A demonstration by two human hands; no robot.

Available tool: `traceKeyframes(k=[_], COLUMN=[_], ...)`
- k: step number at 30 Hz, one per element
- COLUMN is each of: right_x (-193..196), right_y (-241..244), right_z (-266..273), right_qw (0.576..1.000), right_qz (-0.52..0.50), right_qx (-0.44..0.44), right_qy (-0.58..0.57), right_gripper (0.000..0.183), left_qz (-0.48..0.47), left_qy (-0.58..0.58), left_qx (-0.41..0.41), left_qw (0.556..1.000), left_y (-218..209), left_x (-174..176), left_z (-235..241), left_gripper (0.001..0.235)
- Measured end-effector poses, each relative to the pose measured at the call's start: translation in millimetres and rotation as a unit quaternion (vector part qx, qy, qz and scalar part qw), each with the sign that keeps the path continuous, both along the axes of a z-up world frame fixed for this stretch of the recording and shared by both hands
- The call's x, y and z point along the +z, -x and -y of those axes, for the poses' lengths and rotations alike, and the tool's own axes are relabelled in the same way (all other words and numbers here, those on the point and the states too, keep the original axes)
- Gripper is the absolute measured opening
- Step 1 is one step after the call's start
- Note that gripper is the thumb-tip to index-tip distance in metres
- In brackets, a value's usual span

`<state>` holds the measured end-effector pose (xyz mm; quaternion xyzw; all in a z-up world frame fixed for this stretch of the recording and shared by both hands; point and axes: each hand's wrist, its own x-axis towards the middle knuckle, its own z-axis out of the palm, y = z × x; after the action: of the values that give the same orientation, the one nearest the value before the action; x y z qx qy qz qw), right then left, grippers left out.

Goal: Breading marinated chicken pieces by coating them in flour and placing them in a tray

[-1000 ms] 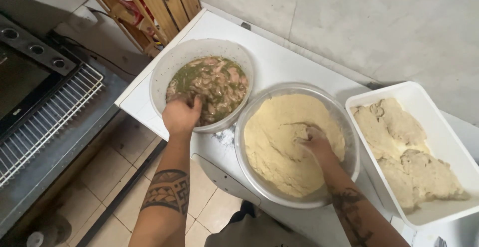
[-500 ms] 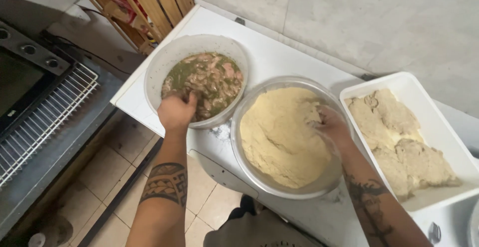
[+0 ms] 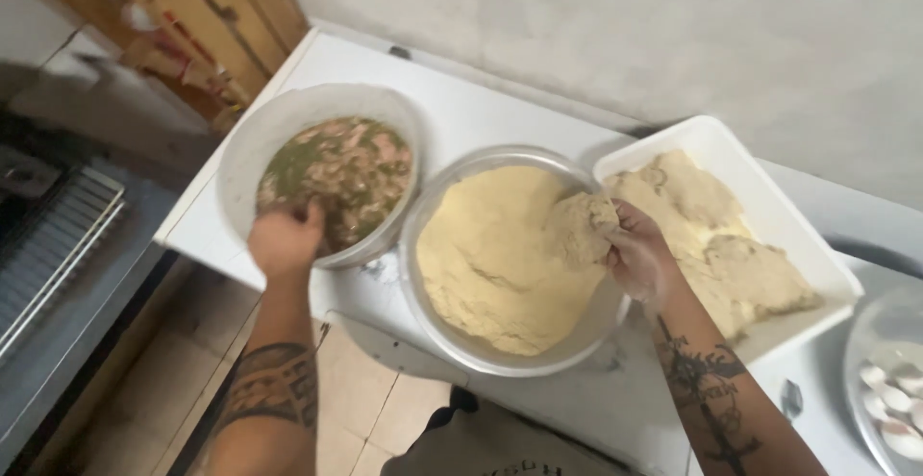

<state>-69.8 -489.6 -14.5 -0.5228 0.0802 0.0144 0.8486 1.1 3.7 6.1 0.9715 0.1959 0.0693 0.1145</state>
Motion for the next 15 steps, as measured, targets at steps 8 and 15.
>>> traceKeyframes(k=[8,15], right_x=[71,30], right_y=[53,103], right_z=[65,181], right_qw=[0.985,0.853], right_qz=[0.037,-0.104], right_qx=[-0.17,-0.271], right_qy=[0.013,0.433], right_gripper=[0.019,0.023], left_qz=[0.057,0.094], left_qy=[-0.069,-0.049], left_qx=[-0.019,-0.05], left_qw=[0.996,0.993], left_y=[-2,2], left_x=[-30,-27], left_z=[-18,-17], left_gripper=[0.038,0.047])
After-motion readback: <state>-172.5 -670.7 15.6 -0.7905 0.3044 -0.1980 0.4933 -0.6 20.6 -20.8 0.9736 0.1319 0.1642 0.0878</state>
